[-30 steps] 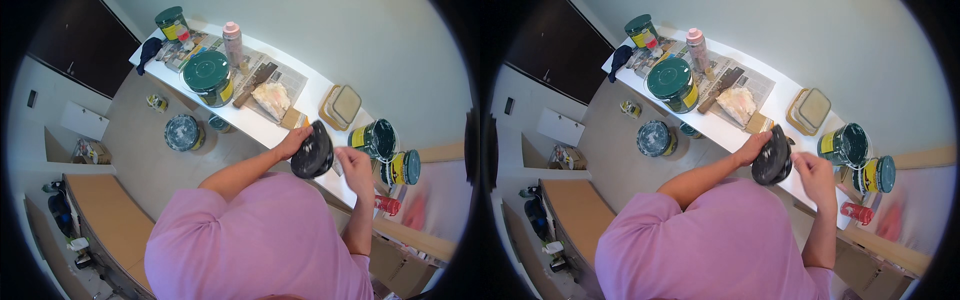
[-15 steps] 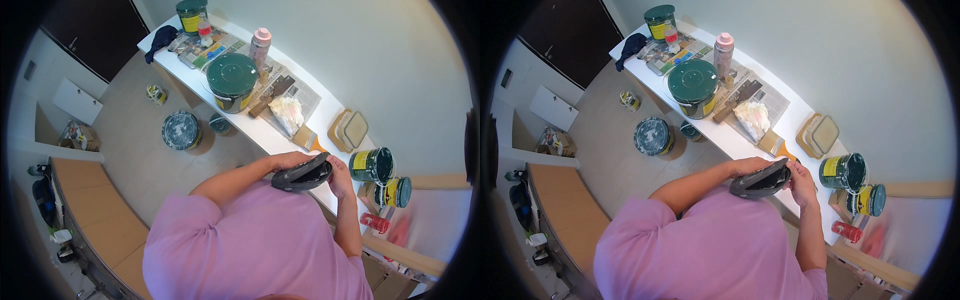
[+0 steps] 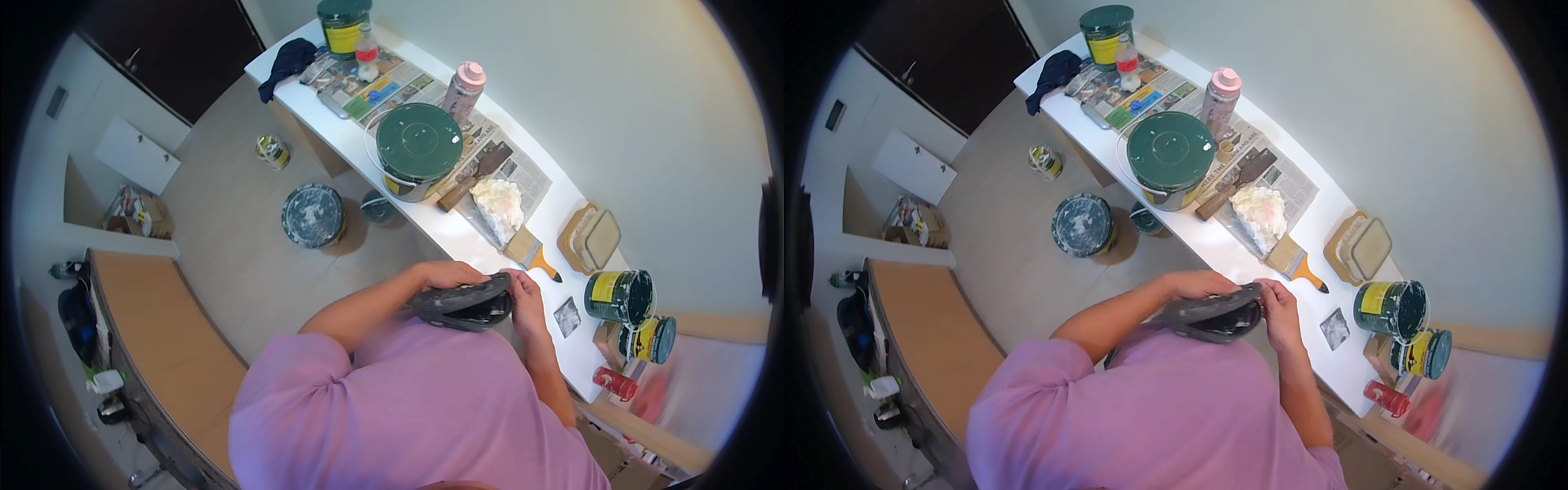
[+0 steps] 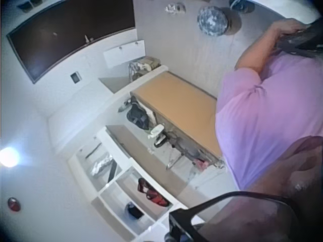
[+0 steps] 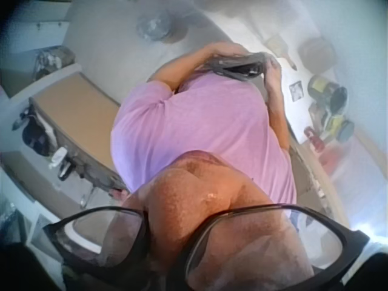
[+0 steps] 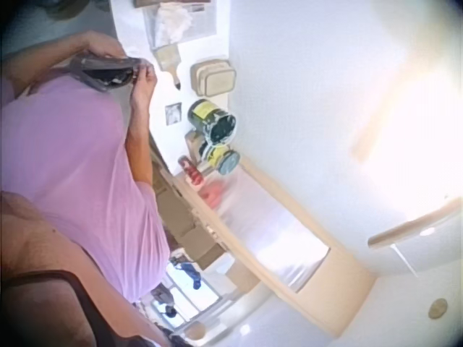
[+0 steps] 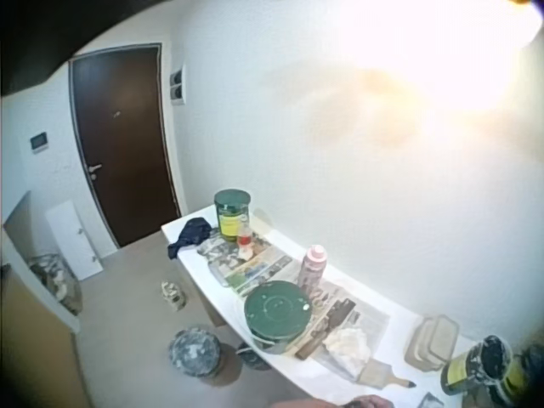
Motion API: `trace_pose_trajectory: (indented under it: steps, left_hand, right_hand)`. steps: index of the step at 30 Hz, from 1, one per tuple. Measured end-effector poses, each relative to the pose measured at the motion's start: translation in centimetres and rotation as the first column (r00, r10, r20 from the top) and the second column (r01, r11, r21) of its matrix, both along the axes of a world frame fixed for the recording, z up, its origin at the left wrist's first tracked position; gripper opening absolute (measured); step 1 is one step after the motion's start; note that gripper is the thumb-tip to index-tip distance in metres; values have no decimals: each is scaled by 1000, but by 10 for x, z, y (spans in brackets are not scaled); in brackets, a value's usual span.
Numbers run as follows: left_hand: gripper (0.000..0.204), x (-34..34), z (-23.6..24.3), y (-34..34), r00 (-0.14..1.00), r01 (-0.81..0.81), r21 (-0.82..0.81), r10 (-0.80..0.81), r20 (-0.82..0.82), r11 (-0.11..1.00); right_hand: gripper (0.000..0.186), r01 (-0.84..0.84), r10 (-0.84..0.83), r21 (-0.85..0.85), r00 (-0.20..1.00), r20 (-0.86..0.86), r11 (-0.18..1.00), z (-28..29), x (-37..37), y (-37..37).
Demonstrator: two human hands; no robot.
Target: The person organizes paint supplies on a countertop, then uses a syringe to draw liquid from a bottle and inject it into a paint can. They handle a cloth, paintbrush, and various containers while preparing materials.
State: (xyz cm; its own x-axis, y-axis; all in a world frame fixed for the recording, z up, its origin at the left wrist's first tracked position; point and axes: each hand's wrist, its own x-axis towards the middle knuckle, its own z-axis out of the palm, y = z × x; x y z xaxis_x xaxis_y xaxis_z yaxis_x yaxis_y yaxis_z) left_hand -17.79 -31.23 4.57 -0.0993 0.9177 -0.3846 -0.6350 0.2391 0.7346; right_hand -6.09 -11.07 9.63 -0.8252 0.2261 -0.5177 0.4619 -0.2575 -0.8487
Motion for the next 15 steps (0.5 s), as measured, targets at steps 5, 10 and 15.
trace_pose_trajectory:
  steps: [5,10,15]
  left_hand:
    - [44,6,-23,-91,951,-295,-58,287,-112,954]
    - [40,38,-29,-206,703,-625,-380,704,106,682]
    - [38,35,-62,-280,570,-661,-434,786,239,612]
  right_hand:
    - [31,-323,327,145,945,-2,935,4,-57,-15]
    - [33,-561,605,246,777,-172,791,-12,-130,-110]
    - [39,-558,727,491,627,-279,669,21,-192,-236]
